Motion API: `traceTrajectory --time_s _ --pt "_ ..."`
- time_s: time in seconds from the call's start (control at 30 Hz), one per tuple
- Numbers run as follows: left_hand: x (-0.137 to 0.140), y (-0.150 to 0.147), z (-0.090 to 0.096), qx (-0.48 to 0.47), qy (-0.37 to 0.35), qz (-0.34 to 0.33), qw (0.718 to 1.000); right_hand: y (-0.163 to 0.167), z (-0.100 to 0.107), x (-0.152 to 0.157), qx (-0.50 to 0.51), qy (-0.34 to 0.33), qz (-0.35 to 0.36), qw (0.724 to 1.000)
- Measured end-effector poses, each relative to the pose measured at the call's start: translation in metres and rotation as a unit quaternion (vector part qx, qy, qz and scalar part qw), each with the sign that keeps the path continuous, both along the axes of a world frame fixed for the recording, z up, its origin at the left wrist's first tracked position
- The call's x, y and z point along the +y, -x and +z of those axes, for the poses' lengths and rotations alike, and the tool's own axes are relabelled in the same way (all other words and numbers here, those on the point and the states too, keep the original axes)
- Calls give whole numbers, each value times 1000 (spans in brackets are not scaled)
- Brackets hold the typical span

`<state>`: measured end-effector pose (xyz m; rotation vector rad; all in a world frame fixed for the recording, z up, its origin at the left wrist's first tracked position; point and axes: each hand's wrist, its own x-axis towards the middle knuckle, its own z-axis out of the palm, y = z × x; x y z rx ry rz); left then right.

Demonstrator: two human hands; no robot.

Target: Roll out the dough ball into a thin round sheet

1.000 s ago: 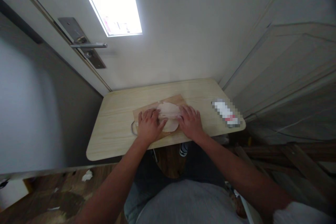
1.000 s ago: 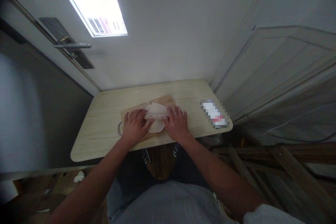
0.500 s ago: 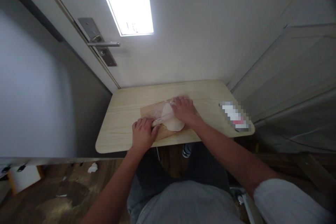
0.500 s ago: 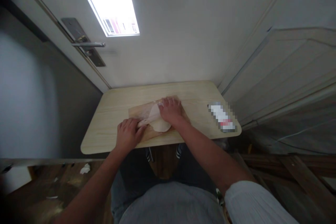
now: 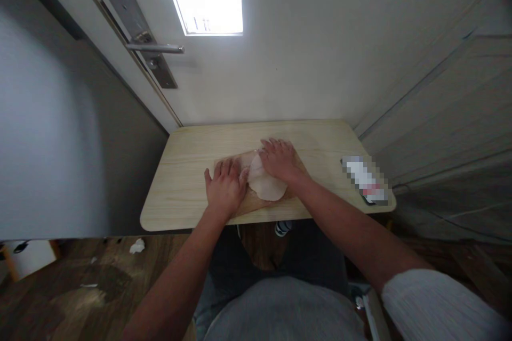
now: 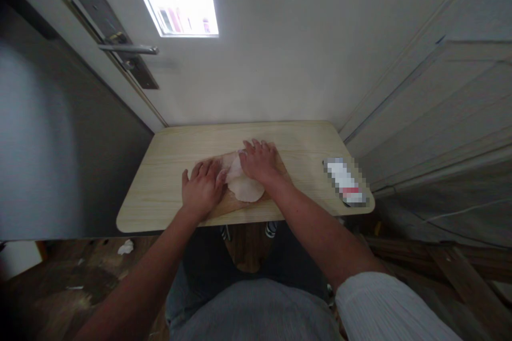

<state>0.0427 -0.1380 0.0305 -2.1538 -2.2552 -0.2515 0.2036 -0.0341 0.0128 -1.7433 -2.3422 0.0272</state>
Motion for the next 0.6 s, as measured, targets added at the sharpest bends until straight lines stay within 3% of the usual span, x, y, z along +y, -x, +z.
traceTrajectory --time_s 0.6 --pt "38 19 -8 -35 3 16 999 21 6 34 -2 14 -8 1000"
